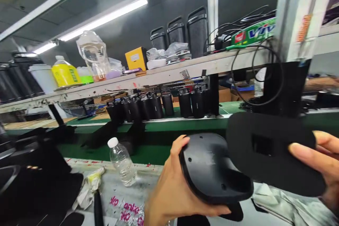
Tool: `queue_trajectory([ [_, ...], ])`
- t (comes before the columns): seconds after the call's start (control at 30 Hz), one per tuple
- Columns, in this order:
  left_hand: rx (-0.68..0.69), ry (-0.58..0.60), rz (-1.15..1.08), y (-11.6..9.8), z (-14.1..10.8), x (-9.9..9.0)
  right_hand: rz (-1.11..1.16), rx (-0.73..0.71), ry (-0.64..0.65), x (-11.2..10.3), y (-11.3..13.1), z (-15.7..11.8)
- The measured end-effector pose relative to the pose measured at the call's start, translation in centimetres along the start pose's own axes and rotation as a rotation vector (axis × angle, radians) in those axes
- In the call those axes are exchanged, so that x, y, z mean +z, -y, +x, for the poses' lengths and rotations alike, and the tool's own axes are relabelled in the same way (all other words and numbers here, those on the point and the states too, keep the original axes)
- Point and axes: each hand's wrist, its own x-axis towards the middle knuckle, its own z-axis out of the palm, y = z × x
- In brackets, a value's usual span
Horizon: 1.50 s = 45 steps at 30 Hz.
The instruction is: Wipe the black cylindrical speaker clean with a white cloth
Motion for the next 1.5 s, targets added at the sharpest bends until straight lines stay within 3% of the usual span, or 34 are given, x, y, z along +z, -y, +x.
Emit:
queue_trajectory([
  [0.07, -0.061, 0.083, 0.01, -0.9, 0.0, -0.9, 0.029, 0.036, 0.003, -1.1, 0.4, 0.2],
  [0.23, -0.092, 0.185, 0.019, -1.9, 0.2, -0.8, 0.142, 0.206, 0.142, 0.4, 1.2, -0.8],
  [0.43, -0.042, 0.26, 0.022, -2.3, 0.2, -0.4, 0.164, 0.18, 0.412, 0.3, 0.9, -1.8],
  [0.57, -0.006, 0.243, -0.022, -2.8, 0.4, -0.5, 0.139, 0.206, 0.508, 0.3, 0.6, -1.9],
  [0.9, 0.051, 0.218, -0.052, -2.6, 0.5, -0.7, -0.031, 0.067, 0.452, -0.1, -0.4, -1.9],
  [1.2, 0.149, 0.172, -0.02, -2.7, 0.6, -0.4, -0.077, 0.064, 0.456, -0.5, -0.4, -2.3],
  [1.5, 0.128, 0.179, -0.013, -2.6, 0.6, -0.4, -0.094, 0.06, 0.459, -0.6, -0.5, -2.1],
])
